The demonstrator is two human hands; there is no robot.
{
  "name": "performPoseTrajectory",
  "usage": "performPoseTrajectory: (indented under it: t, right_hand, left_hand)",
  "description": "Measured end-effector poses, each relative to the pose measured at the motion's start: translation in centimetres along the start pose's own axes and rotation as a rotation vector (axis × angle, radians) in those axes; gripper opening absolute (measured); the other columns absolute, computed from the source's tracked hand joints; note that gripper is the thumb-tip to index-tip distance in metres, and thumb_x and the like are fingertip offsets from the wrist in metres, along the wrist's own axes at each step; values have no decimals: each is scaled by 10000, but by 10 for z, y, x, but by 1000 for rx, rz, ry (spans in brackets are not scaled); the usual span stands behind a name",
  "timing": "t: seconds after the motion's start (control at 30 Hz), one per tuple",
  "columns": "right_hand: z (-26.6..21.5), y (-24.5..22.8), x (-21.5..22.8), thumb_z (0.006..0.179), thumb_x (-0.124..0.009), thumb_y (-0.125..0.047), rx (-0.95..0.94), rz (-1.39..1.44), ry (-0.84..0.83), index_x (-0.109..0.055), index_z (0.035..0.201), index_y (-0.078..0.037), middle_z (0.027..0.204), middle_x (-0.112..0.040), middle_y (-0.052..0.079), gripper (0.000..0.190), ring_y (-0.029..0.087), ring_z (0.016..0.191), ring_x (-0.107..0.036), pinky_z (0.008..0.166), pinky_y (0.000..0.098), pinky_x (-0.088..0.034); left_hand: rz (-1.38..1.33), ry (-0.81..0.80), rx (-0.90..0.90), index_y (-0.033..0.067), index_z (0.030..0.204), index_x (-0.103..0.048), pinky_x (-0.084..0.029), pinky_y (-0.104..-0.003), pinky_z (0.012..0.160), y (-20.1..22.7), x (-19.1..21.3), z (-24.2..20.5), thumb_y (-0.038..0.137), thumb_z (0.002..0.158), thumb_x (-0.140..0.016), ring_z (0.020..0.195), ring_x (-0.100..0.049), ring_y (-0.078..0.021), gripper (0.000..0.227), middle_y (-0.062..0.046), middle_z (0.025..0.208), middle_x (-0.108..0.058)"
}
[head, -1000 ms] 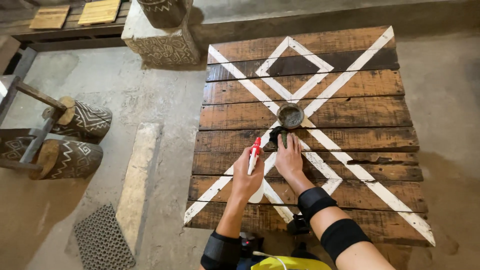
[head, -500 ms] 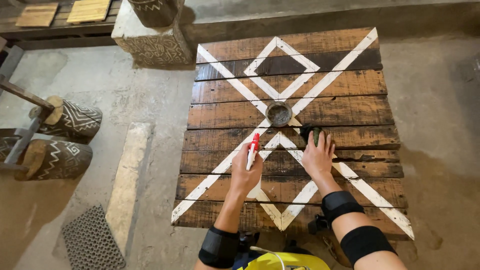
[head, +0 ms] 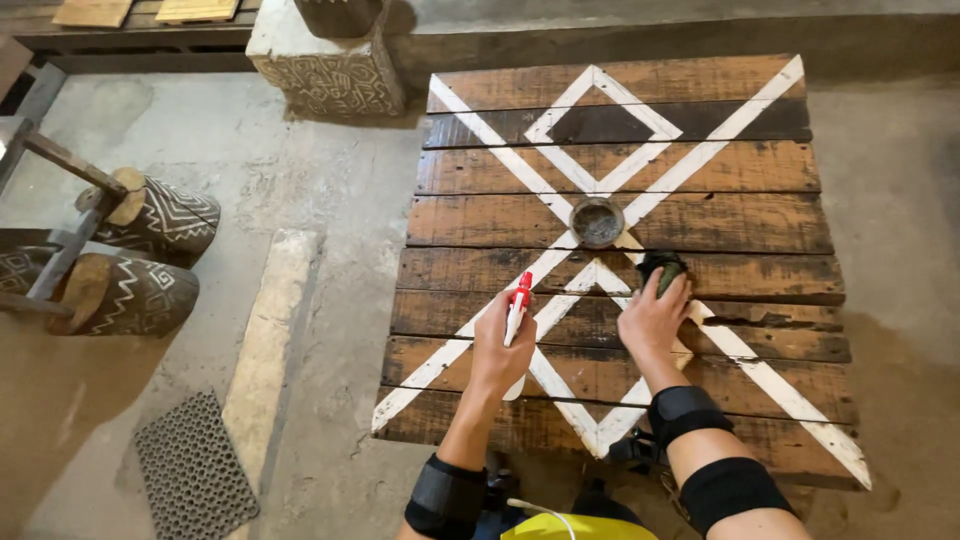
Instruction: The person sprays a liquid onto a wooden table and wipes the surface with a cloth. The person moves around the table to clean different sections, then walks to a second table and repeats the spraying and wiping process.
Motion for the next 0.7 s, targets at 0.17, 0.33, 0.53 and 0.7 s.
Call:
performPoseTrajectory:
  t: [0.17, 0.33, 0.53, 0.7]
  right_hand:
    - [-19, -61, -31, 1014, -484, -278, 125, -9, 42, -308, 1569, 17, 1586, -191, 380, 653, 546, 1484, -169, 1189, 673, -143]
    - [-40, -122, -37, 958, -526, -300, 158, -18, -61, -342, 1556, -38, 1603, -226, 312, 678, 477, 1508, -193, 1203, 673, -145]
    - [-54, -160, -59, 1020, -480, -273, 404, 21, -55, -363, 1539, -10, 1583, -195, 342, 593, 475, 1462, -193, 1164, 649, -144]
    - [-80, -170, -52, 984, -495, -229, 551, 143, -164, -453, 1527, -110, 1615, -287, 239, 558, 402, 1505, -275, 1207, 540, -239]
  left_hand:
    - [-37, -8, 147, 38, 1115, -646, -526, -351, 660, -11, 24, 2, 45, 888, -644, 697, -665, -239, 227, -144, 817, -684]
    - [-20, 2, 162, 41, 1115, -645, -529, -347, 666, -18, 47, -3, 40, 891, -655, 701, -660, -242, 224, -154, 830, -681]
    - [-55, 21, 152, 40, 1123, -652, -534, -331, 676, -24, 61, -10, 36, 898, -650, 717, -647, -201, 225, -131, 854, -697]
    - [-69, -17, 220, 33, 1150, -652, -520, -318, 662, -19, 52, -9, 19, 885, -642, 714, -620, -166, 266, -115, 835, -692]
Point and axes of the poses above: each hand's wrist, its own z-axis towards the middle knuckle, its own x-axis out of the back of the hand, y = z × x, the point moved 6 cm from there along z, towards the middle knuckle
